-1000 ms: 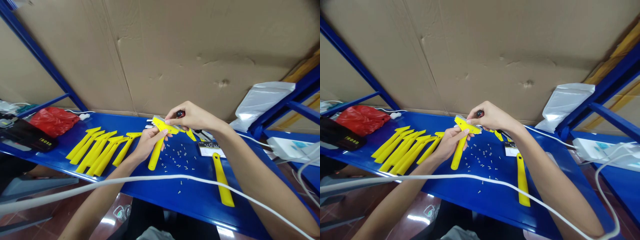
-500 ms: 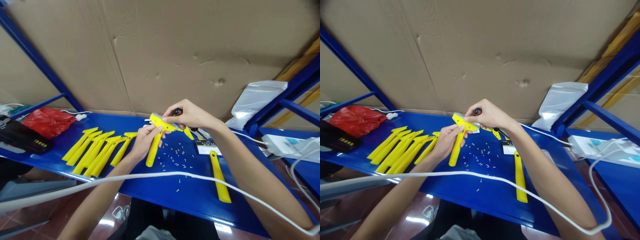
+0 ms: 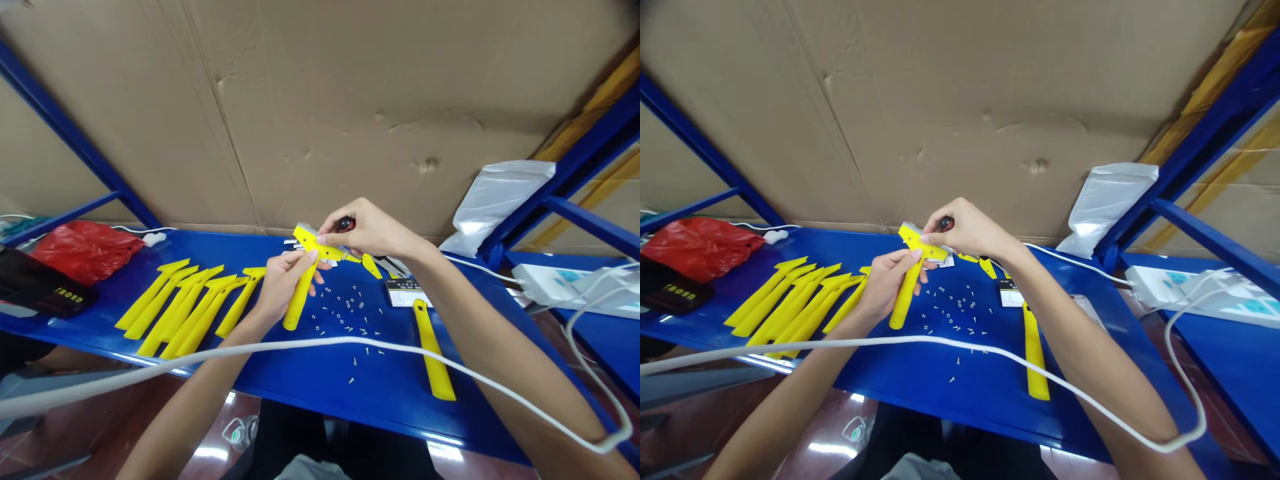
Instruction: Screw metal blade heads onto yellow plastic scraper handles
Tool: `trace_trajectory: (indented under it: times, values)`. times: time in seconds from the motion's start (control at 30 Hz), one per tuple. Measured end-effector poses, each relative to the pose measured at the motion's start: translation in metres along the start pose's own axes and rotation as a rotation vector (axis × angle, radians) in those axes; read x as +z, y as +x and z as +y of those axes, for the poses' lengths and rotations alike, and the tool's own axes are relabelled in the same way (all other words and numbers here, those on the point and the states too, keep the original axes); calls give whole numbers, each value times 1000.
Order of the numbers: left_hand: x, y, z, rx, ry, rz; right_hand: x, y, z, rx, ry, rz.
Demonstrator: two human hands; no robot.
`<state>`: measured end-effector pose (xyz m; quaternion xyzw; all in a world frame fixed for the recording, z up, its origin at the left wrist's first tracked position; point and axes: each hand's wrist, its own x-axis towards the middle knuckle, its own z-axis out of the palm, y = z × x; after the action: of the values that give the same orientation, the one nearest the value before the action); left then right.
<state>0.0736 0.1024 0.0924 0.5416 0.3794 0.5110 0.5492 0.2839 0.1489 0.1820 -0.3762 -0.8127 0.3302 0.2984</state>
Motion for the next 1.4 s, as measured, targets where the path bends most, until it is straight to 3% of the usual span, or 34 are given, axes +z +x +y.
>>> trace_trajectory:
  times: [0.1,0.23,0.33,0.43,0.53,0.6,0.7,0.97,1.4]
  values:
    - [-1,-2,5,51,34,22,-2,-2,-6,-31,-52,28]
    - [-2,-6,10,223,4,101,-15,-16,-26,-105,-189,173]
    - [-2,-8,11,315,-38,151,-28,-31,-38,-80,-301,227]
    - [-3,-6,15,360,-79,166,-30,-47,-32,-15,-416,126]
    - [-4,1,21,375,-121,151,-18,-59,-13,133,-551,-108]
    - [-5,8,23,351,-139,115,-6,-65,4,235,-595,-242]
    - [-5,18,20,240,-153,45,11,-70,26,251,-599,-353]
    - [-8,22,-9,-100,-196,96,28,-72,61,292,-535,-397]
    - [-10,9,-9,-78,-117,4,30,-61,55,380,-591,-514]
